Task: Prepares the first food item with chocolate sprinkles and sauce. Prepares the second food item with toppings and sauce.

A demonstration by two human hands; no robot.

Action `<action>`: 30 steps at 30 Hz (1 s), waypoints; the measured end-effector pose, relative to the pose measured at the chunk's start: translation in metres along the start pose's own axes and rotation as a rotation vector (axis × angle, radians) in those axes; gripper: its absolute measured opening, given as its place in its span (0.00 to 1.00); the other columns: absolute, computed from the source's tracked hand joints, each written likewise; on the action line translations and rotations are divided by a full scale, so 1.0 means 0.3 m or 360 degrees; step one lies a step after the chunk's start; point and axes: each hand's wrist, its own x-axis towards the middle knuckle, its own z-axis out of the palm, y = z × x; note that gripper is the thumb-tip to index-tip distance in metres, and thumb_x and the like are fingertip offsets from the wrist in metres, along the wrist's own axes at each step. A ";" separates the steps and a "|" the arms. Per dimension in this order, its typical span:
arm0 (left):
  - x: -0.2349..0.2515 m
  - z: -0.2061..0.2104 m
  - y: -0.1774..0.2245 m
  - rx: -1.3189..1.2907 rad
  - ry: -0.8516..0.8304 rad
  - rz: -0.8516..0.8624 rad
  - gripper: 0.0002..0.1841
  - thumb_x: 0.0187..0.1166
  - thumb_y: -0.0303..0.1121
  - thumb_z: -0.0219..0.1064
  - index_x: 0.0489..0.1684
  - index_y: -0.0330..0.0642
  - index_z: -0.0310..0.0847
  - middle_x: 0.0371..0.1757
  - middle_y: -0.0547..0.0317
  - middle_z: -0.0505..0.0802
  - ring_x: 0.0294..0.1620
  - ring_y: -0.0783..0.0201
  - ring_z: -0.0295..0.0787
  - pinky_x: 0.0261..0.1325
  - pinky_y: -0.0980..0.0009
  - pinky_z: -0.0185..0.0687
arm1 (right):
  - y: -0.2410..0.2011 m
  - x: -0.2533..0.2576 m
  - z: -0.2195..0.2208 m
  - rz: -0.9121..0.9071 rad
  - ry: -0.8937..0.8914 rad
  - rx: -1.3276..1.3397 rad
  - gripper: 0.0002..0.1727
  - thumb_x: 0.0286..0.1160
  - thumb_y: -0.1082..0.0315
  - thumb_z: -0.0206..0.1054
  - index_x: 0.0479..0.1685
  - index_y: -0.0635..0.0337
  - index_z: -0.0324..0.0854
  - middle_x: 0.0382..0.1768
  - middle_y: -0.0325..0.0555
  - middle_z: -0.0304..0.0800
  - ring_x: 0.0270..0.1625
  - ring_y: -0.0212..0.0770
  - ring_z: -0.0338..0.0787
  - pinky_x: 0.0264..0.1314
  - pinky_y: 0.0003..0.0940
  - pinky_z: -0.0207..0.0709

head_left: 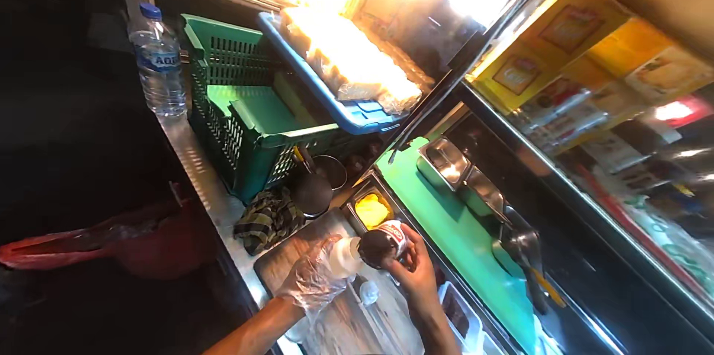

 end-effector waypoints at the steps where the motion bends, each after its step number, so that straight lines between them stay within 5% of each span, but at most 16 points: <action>1: -0.005 -0.008 0.014 -0.0048 -0.0019 0.0004 0.48 0.54 0.61 0.83 0.78 0.44 0.76 0.70 0.54 0.89 0.72 0.62 0.84 0.79 0.60 0.76 | -0.012 -0.008 -0.016 0.0142 -0.0006 0.0241 0.55 0.55 0.50 0.85 0.85 0.65 0.62 0.64 0.60 0.86 0.61 0.49 0.91 0.63 0.45 0.88; 4: -0.010 -0.034 0.058 -0.0175 -0.0021 0.0021 0.48 0.51 0.59 0.86 0.77 0.45 0.76 0.68 0.58 0.90 0.69 0.68 0.85 0.77 0.64 0.78 | -0.095 -0.004 -0.069 0.0444 0.0082 0.0873 0.47 0.67 0.42 0.74 0.80 0.64 0.62 0.59 0.68 0.88 0.57 0.60 0.93 0.63 0.55 0.88; 7: -0.017 -0.039 0.074 -0.0215 0.0044 0.0080 0.48 0.50 0.59 0.86 0.75 0.43 0.77 0.67 0.59 0.91 0.69 0.70 0.85 0.77 0.68 0.77 | -0.203 0.105 -0.156 0.0453 0.0303 0.0961 0.34 0.86 0.43 0.53 0.79 0.60 0.61 0.58 0.67 0.88 0.55 0.61 0.93 0.60 0.58 0.88; 11: -0.056 -0.028 0.065 -0.0210 0.0044 0.0061 0.49 0.49 0.59 0.87 0.75 0.43 0.78 0.67 0.57 0.90 0.69 0.69 0.85 0.77 0.68 0.77 | -0.236 0.315 -0.225 0.0575 0.0533 0.0770 0.37 0.75 0.36 0.64 0.79 0.47 0.68 0.63 0.60 0.86 0.53 0.58 0.92 0.54 0.56 0.88; 15: -0.119 -0.083 0.107 -0.0175 -0.0120 -0.0077 0.48 0.54 0.60 0.83 0.75 0.36 0.77 0.69 0.45 0.89 0.72 0.55 0.84 0.79 0.58 0.73 | -0.208 0.463 -0.211 0.0698 0.0540 0.0205 0.37 0.78 0.34 0.61 0.75 0.53 0.75 0.62 0.53 0.87 0.54 0.48 0.89 0.55 0.48 0.84; 17: -0.154 -0.122 0.130 -0.0140 -0.0234 -0.0187 0.48 0.55 0.59 0.83 0.77 0.37 0.75 0.70 0.47 0.88 0.73 0.56 0.83 0.80 0.60 0.72 | -0.194 0.513 -0.197 0.0712 0.0615 -0.0012 0.32 0.80 0.37 0.62 0.67 0.55 0.79 0.50 0.49 0.85 0.43 0.42 0.82 0.43 0.41 0.76; 18: -0.177 -0.118 0.113 -0.0166 -0.0210 -0.0182 0.48 0.54 0.58 0.83 0.76 0.37 0.76 0.69 0.47 0.89 0.72 0.57 0.84 0.80 0.61 0.72 | -0.197 0.515 -0.196 0.0721 0.0610 -0.0004 0.33 0.80 0.37 0.62 0.71 0.55 0.79 0.57 0.52 0.86 0.51 0.45 0.85 0.51 0.45 0.79; 22: -0.268 -0.114 0.058 -0.0271 -0.0049 -0.0099 0.46 0.53 0.55 0.86 0.71 0.33 0.79 0.65 0.45 0.91 0.70 0.58 0.86 0.78 0.64 0.74 | -0.151 0.341 -0.166 0.0086 0.0681 -0.0134 0.35 0.86 0.37 0.55 0.86 0.47 0.67 0.80 0.48 0.76 0.78 0.51 0.79 0.74 0.61 0.76; 24: -0.299 -0.097 0.010 -0.0183 0.0037 -0.0074 0.45 0.54 0.56 0.85 0.70 0.33 0.79 0.64 0.44 0.92 0.69 0.56 0.87 0.77 0.61 0.77 | -0.028 0.178 -0.138 -0.0488 0.0759 -0.0662 0.29 0.91 0.50 0.50 0.82 0.57 0.70 0.73 0.50 0.83 0.69 0.46 0.87 0.65 0.51 0.86; 26: -0.330 -0.103 0.000 -0.0120 0.0063 -0.0088 0.43 0.57 0.55 0.84 0.70 0.32 0.80 0.63 0.42 0.92 0.67 0.55 0.89 0.75 0.60 0.79 | 0.201 0.011 -0.101 -0.0861 0.0618 -0.0991 0.19 0.79 0.68 0.57 0.61 0.68 0.84 0.56 0.55 0.92 0.56 0.42 0.92 0.56 0.41 0.89; 28: -0.349 -0.077 -0.043 -0.0177 0.0106 -0.0095 0.45 0.54 0.58 0.85 0.70 0.36 0.80 0.64 0.47 0.92 0.68 0.60 0.87 0.76 0.64 0.78 | 0.418 -0.119 -0.061 -0.0402 0.0377 -0.1299 0.19 0.74 0.65 0.66 0.62 0.59 0.89 0.55 0.53 0.92 0.51 0.41 0.93 0.53 0.37 0.90; 30: -0.357 -0.078 -0.033 -0.0173 0.0073 -0.0110 0.45 0.53 0.57 0.86 0.70 0.35 0.80 0.65 0.46 0.92 0.69 0.59 0.87 0.77 0.64 0.77 | 0.544 -0.150 -0.044 0.0613 0.0108 -0.1452 0.41 0.77 0.39 0.66 0.89 0.44 0.67 0.80 0.59 0.75 0.69 0.54 0.87 0.66 0.54 0.84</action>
